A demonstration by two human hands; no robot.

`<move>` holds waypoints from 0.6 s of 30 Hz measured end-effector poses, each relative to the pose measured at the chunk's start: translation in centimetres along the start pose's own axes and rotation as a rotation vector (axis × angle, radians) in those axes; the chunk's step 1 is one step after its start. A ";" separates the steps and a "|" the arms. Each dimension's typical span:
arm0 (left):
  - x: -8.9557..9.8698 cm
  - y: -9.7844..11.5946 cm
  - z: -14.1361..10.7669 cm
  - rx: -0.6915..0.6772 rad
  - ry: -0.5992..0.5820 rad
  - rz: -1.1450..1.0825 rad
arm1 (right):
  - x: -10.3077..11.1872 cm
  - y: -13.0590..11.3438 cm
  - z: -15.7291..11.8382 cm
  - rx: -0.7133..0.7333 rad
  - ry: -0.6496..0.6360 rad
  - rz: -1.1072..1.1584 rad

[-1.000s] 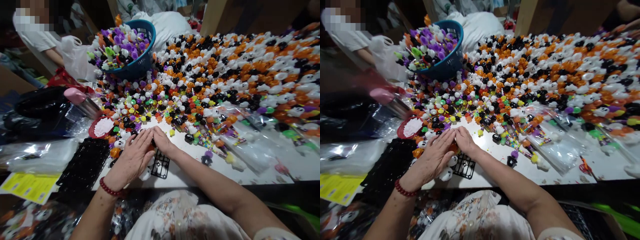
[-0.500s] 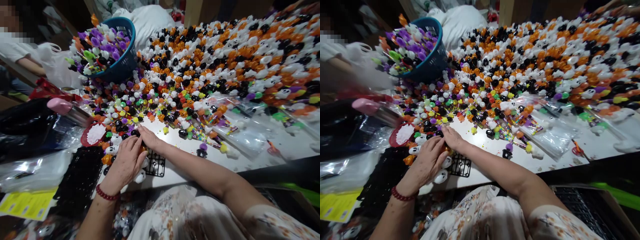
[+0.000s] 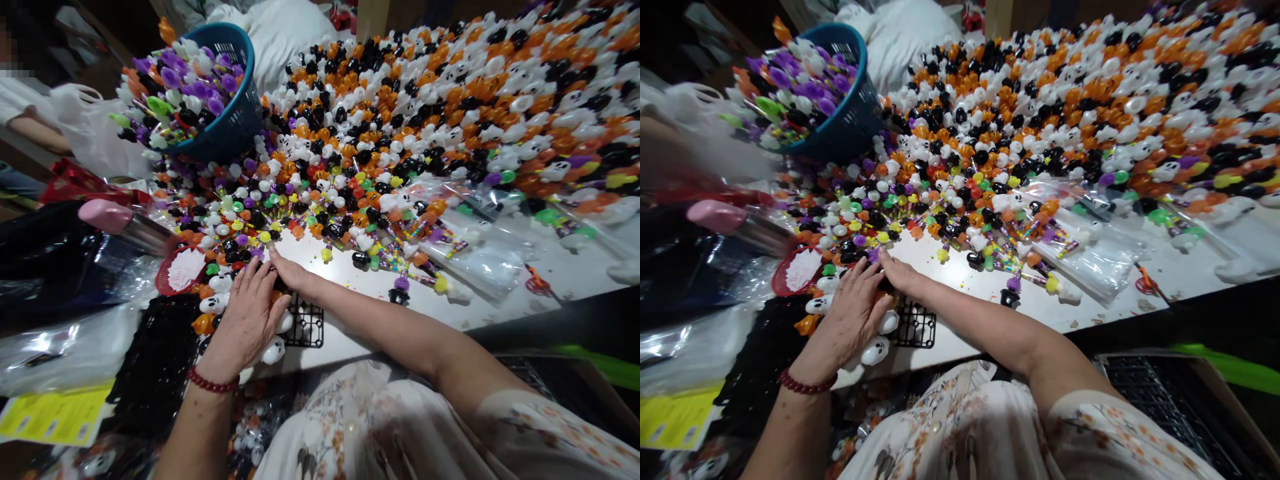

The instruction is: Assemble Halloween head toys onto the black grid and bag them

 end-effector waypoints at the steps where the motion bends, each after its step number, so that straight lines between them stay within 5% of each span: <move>1: 0.0 -0.1 0.0 0.003 0.003 -0.008 | 0.1 0.5 0.0 -0.047 -0.010 0.064; 5: 0.1 -0.3 0.0 0.006 0.017 -0.030 | 2.0 2.3 -1.1 -0.087 0.041 0.065; 12: 0.0 -0.4 0.1 -0.006 -0.002 -0.033 | 2.4 2.9 -4.2 0.279 -0.047 -0.848; 18: 0.2 -0.1 0.2 -0.012 0.007 0.033 | 1.3 2.6 -4.0 0.370 -0.074 -1.120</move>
Point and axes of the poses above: each hand's wrist, its own z-axis towards the middle knuckle, its own x-axis out of the back of the hand, y = z × x, the point moved 3 cm from there along z, towards the middle knuckle, and after that the axes turned 12 degrees about -z, right-handed, at the moved point
